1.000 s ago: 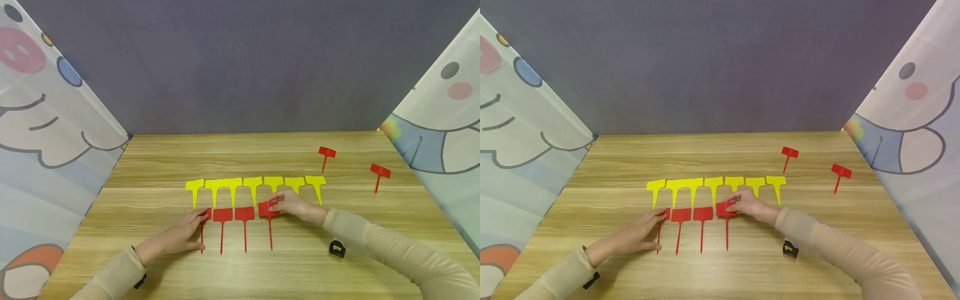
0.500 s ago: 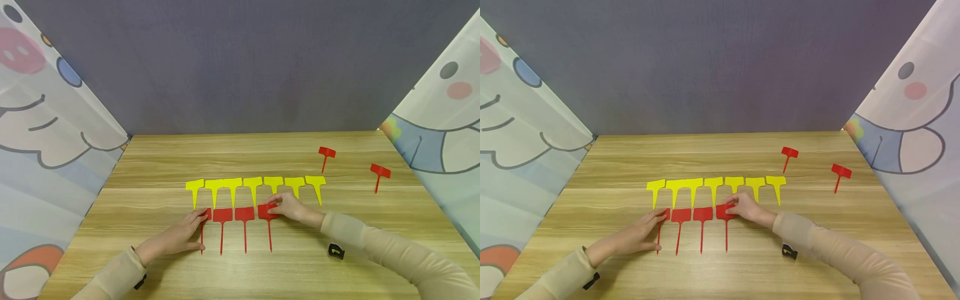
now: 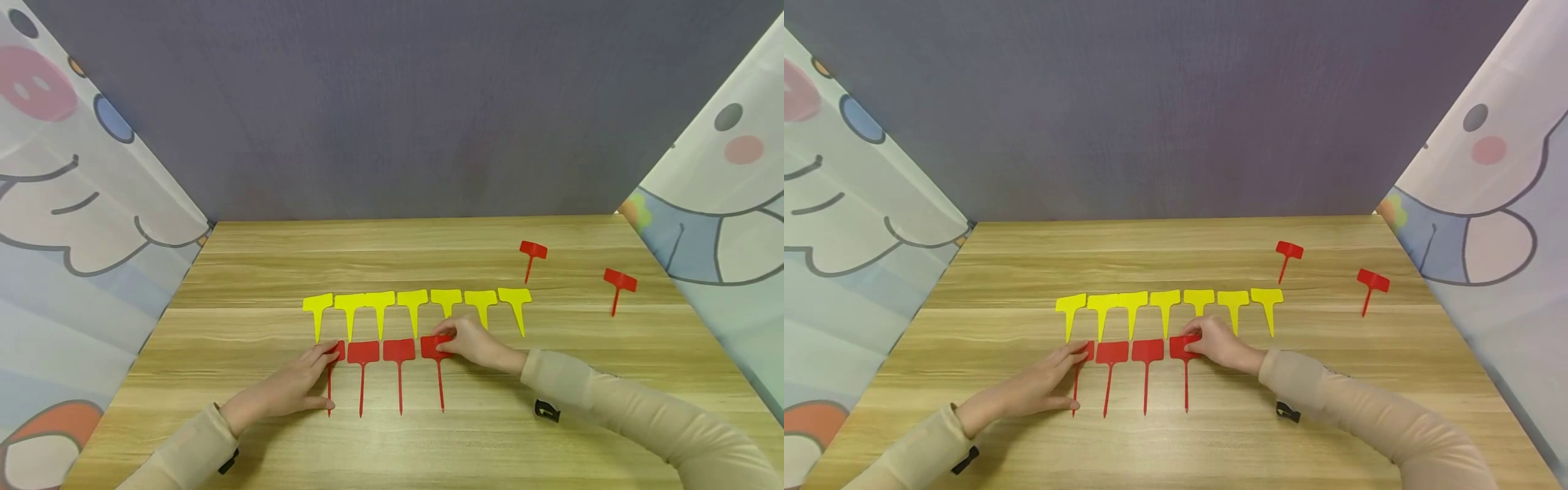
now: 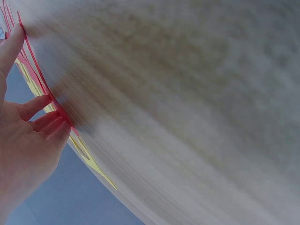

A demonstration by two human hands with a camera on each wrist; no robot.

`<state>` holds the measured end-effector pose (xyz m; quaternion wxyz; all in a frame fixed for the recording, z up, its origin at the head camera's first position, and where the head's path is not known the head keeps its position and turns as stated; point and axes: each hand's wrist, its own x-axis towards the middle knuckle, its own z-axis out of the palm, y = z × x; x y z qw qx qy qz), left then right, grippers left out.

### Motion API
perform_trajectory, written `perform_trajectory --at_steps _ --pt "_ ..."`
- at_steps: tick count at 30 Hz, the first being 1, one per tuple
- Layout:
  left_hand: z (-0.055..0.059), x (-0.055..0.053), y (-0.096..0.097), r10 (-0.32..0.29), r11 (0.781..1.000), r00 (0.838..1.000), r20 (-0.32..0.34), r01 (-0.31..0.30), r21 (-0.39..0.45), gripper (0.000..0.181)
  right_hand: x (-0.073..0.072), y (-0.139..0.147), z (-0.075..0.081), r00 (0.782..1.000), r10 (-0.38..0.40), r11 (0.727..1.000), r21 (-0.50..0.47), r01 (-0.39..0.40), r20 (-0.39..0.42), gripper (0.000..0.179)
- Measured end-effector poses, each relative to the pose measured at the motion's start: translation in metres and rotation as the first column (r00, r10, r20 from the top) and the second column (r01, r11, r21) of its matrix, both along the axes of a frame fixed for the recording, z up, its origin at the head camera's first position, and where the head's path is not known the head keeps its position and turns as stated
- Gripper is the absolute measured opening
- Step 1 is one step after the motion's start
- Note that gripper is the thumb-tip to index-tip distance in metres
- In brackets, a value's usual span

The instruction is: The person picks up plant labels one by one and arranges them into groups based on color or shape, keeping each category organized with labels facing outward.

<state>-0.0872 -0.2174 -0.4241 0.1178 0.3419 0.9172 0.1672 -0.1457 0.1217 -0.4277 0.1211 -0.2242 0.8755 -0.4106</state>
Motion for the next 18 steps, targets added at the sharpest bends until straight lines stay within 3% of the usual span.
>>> perform_trajectory --at_steps 18 --pt "0.0003 0.0000 0.0005 -0.009 1.000 1.000 -0.015 0.009 -0.002 0.077 0.0045 -0.0021 -0.0025 0.986 0.036 0.991 0.130 -0.014 -0.164 0.024"
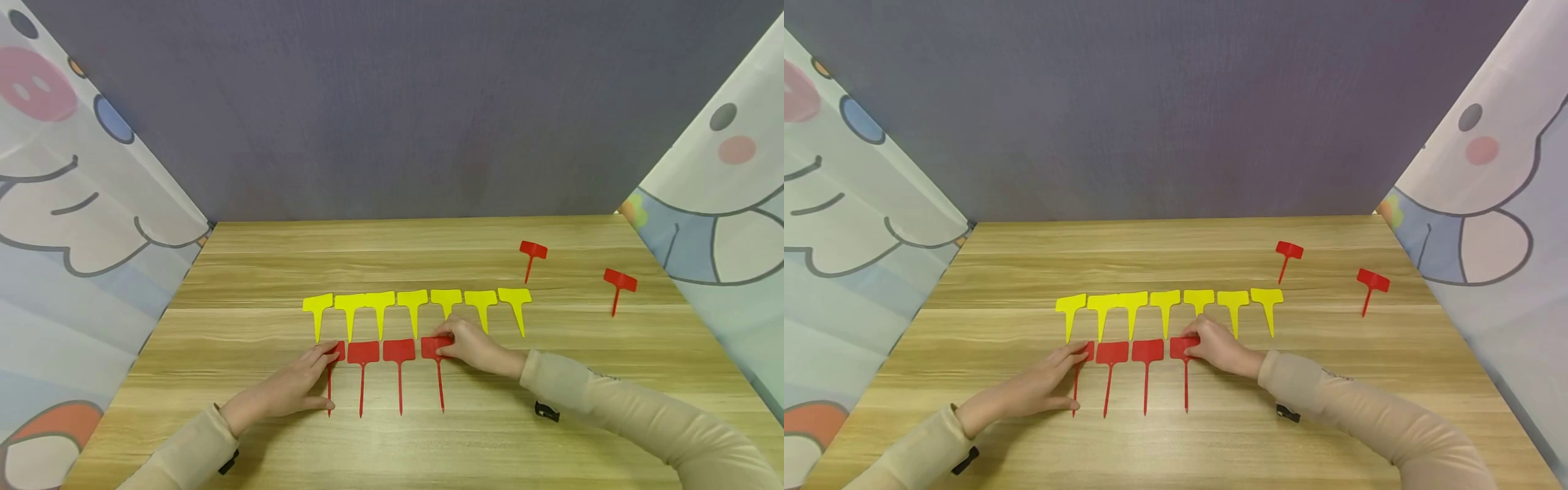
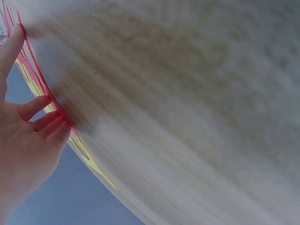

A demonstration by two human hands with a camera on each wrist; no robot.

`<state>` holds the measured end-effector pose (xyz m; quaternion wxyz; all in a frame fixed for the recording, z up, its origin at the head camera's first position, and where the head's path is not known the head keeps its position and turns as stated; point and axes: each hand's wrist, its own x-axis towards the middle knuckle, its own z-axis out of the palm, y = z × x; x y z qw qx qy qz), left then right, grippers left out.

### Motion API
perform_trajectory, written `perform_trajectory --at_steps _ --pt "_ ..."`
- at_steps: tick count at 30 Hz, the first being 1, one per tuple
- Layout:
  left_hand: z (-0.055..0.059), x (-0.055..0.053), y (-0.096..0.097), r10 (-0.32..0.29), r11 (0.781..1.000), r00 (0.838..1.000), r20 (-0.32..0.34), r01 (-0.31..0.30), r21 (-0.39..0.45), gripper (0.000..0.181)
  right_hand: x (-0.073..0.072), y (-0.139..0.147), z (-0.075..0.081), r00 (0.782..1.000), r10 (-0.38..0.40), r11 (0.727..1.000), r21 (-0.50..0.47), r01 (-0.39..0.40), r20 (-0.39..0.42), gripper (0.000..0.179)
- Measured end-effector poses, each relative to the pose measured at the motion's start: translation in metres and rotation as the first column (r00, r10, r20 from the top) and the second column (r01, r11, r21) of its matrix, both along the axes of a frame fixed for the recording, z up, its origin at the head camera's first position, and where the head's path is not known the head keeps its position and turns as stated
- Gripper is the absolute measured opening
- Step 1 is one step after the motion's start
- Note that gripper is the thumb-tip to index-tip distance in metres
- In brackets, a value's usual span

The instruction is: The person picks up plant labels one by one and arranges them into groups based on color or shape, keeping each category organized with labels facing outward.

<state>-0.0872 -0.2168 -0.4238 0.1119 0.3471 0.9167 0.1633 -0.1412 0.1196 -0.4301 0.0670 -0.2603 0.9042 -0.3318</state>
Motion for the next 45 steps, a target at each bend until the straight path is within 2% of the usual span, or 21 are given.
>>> perform_trajectory --at_steps 10,16,19,26,35,40,45 --pt "0.000 0.000 0.000 0.002 1.000 1.000 -0.008 -0.002 0.001 0.077 0.006 0.000 0.004 0.987 0.076 0.993 0.098 -0.063 -0.139 0.025" --pt "-0.001 0.000 0.000 0.001 1.000 1.000 -0.009 -0.001 0.000 0.077 0.006 0.003 0.007 0.990 0.086 0.995 0.059 -0.080 -0.114 0.022" --pt "-0.001 0.000 0.000 0.002 1.000 1.000 -0.011 -0.002 -0.002 0.077 0.002 0.007 0.010 0.989 0.098 0.995 0.016 -0.097 -0.108 0.021" --pt "-0.002 0.000 0.000 0.004 1.000 1.000 -0.018 -0.004 -0.007 0.077 -0.010 0.016 0.018 0.987 0.115 0.993 -0.011 -0.117 -0.115 0.022" --pt "-0.001 0.000 0.000 -0.003 1.000 1.000 -0.009 0.003 -0.003 0.078 -0.024 0.031 0.025 0.996 0.027 1.000 0.016 -0.026 -0.080 0.019" --pt "-0.001 0.000 0.000 0.004 1.000 1.000 0.000 -0.004 -0.011 0.078 -0.035 0.044 0.028 0.995 -0.012 1.000 -0.008 0.011 -0.097 0.019" --pt "-0.001 0.000 0.000 0.006 1.000 1.000 0.003 -0.006 -0.016 0.078 -0.047 0.057 0.028 0.990 -0.016 1.000 -0.023 0.012 -0.140 0.020"
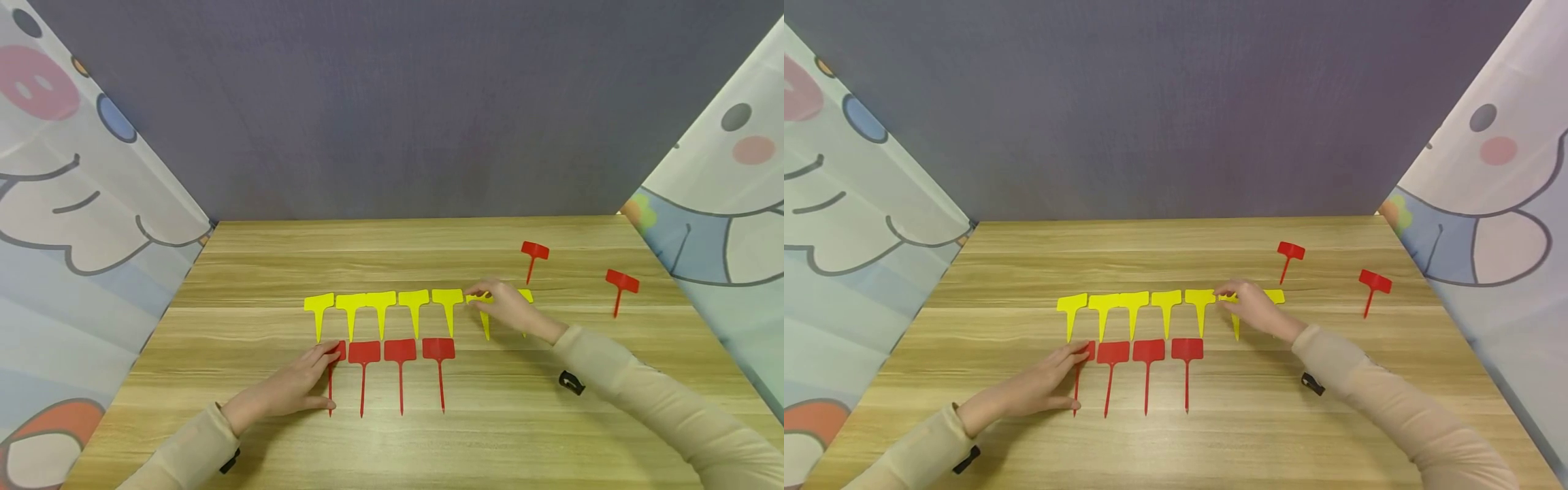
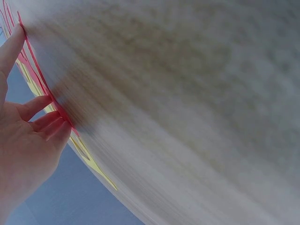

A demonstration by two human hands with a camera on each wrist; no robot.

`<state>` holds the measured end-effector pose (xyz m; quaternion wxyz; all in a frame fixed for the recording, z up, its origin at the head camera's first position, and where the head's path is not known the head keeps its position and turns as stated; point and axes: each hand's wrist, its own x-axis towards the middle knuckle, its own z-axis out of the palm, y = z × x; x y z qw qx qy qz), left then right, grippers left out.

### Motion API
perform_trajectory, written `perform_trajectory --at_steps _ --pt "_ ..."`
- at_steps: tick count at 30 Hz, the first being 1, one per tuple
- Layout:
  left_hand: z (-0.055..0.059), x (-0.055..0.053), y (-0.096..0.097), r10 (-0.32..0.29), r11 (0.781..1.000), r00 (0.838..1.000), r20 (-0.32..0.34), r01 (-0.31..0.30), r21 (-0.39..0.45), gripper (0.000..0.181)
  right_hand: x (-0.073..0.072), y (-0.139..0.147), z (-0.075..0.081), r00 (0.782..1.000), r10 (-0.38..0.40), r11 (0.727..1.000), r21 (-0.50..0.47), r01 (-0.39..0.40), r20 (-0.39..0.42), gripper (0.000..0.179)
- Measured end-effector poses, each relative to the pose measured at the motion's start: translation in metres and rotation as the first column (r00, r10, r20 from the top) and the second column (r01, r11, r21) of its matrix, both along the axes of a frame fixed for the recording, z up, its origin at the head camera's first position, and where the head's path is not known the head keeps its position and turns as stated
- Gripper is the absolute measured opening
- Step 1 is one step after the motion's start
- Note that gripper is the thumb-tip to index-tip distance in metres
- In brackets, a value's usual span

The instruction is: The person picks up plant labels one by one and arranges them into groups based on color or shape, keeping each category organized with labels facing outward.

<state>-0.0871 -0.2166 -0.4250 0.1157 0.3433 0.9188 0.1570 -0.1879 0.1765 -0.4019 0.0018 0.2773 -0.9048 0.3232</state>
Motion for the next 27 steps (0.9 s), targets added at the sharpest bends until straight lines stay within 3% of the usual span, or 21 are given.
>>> perform_trajectory --at_steps 12,27 --pt "0.000 0.000 0.000 -0.011 1.000 1.000 -0.022 0.011 0.000 0.077 -0.022 0.030 0.003 0.994 -0.083 0.996 -0.012 0.084 0.071 0.021" --pt "0.000 0.001 0.001 -0.011 1.000 1.000 -0.029 0.012 0.005 0.077 -0.049 0.063 0.005 0.980 -0.185 0.982 0.042 0.183 0.076 0.026"
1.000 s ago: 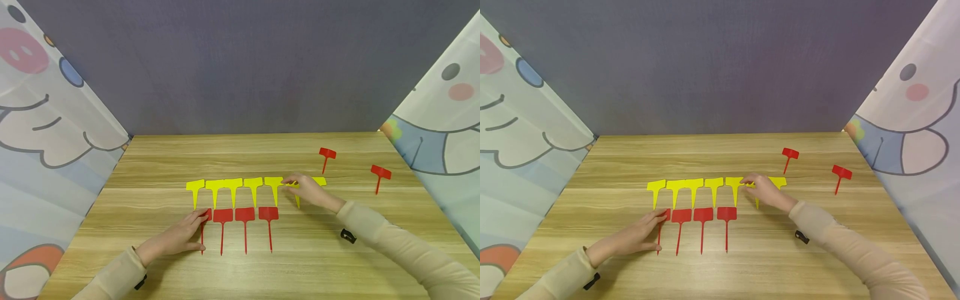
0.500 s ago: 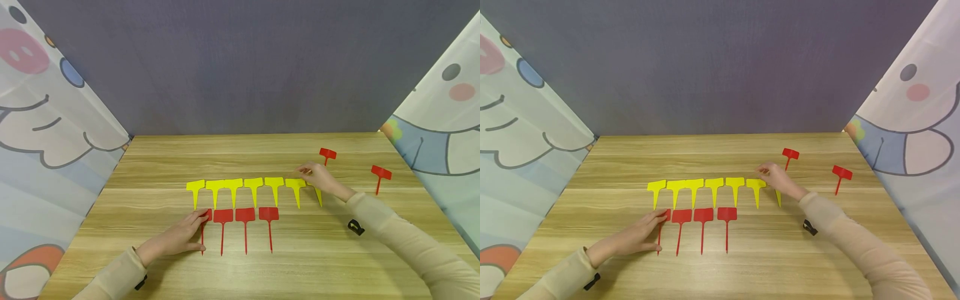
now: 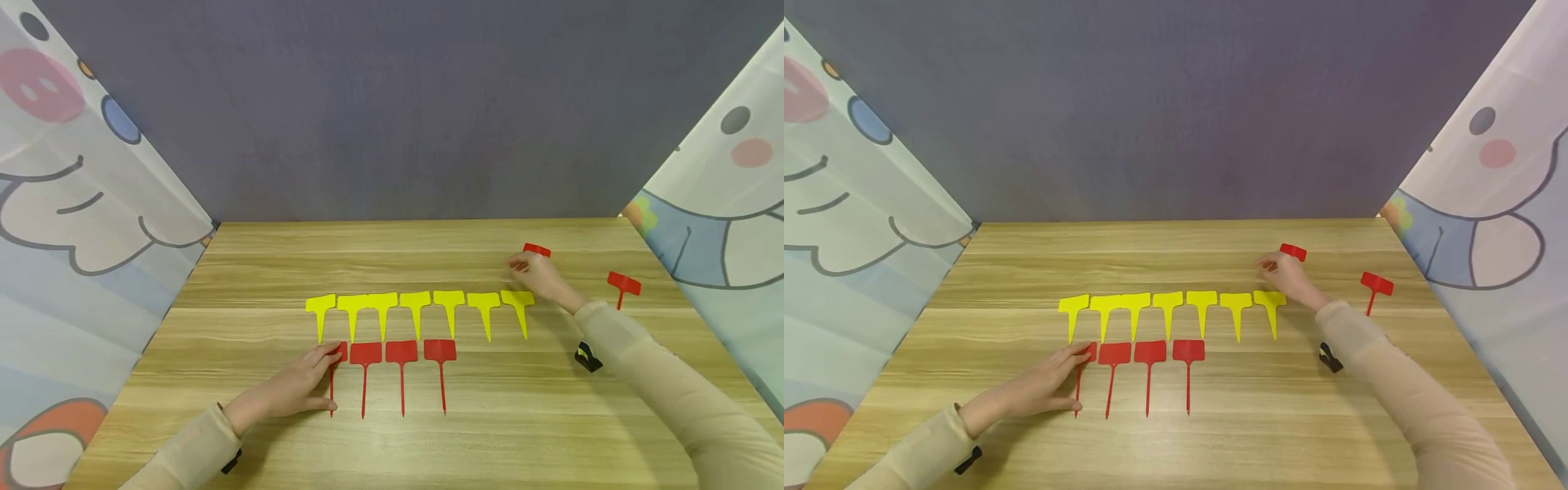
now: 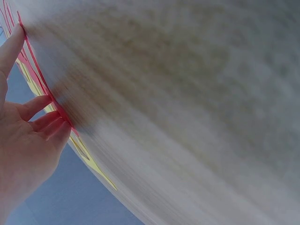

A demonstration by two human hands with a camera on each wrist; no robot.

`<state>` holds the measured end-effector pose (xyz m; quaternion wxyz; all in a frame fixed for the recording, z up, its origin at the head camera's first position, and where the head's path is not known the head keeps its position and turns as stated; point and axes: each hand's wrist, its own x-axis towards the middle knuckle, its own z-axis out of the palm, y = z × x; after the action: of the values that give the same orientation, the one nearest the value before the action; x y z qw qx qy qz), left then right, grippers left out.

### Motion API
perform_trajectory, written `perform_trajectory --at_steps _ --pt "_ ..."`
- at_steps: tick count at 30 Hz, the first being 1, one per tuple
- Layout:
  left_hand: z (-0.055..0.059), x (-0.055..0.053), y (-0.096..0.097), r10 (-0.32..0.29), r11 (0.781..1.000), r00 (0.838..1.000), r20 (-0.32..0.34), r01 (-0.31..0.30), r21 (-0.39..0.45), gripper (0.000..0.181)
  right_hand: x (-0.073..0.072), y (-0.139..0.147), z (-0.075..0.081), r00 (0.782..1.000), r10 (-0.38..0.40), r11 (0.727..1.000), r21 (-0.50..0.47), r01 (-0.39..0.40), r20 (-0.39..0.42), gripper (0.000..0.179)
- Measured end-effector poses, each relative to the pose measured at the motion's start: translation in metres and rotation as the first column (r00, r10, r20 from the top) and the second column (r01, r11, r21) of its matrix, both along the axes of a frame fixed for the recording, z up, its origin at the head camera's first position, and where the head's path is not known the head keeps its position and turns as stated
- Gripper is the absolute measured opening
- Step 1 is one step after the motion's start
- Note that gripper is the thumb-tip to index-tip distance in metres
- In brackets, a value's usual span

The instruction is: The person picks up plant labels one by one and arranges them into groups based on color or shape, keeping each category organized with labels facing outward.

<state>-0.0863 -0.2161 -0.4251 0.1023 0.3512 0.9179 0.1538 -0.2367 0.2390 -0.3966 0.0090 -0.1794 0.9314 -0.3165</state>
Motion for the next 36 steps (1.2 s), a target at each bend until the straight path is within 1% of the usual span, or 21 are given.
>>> perform_trajectory --at_steps 7,12,15,20,24,27,30,36 --pt "-0.001 0.000 0.000 -0.001 1.000 1.000 0.000 0.001 0.004 0.077 -0.013 0.013 -0.005 0.999 -0.033 0.999 -0.010 0.033 -0.010 0.026" --pt "0.000 0.001 0.000 0.001 1.000 1.000 0.007 -0.002 0.007 0.077 -0.018 0.019 -0.006 0.998 -0.067 0.998 -0.007 0.067 -0.017 0.026" --pt "0.000 0.001 0.000 0.006 1.000 1.000 0.011 -0.006 0.003 0.077 -0.021 0.022 -0.005 0.996 -0.088 0.996 -0.006 0.088 0.002 0.028" --pt "0.000 0.001 0.000 0.015 1.000 1.000 0.015 -0.015 -0.007 0.077 -0.025 0.028 -0.005 0.989 -0.134 0.991 -0.010 0.135 0.063 0.034" --pt "-0.001 0.001 0.000 0.018 1.000 1.000 0.014 -0.018 -0.015 0.077 -0.028 0.031 -0.005 0.983 -0.169 0.986 0.009 0.169 0.075 0.038" --pt "-0.002 0.001 0.000 0.016 1.000 1.000 0.012 -0.016 -0.013 0.078 -0.030 0.034 -0.008 0.982 -0.182 0.983 0.022 0.181 0.057 0.039" --pt "-0.002 0.000 0.000 0.012 1.000 1.000 0.004 -0.012 -0.011 0.078 -0.033 0.038 -0.010 0.980 -0.192 0.981 0.015 0.191 0.060 0.042" --pt "-0.003 0.000 0.000 0.007 1.000 1.000 -0.001 -0.007 -0.012 0.078 -0.037 0.045 -0.015 0.969 -0.222 0.975 0.033 0.220 0.108 0.052"
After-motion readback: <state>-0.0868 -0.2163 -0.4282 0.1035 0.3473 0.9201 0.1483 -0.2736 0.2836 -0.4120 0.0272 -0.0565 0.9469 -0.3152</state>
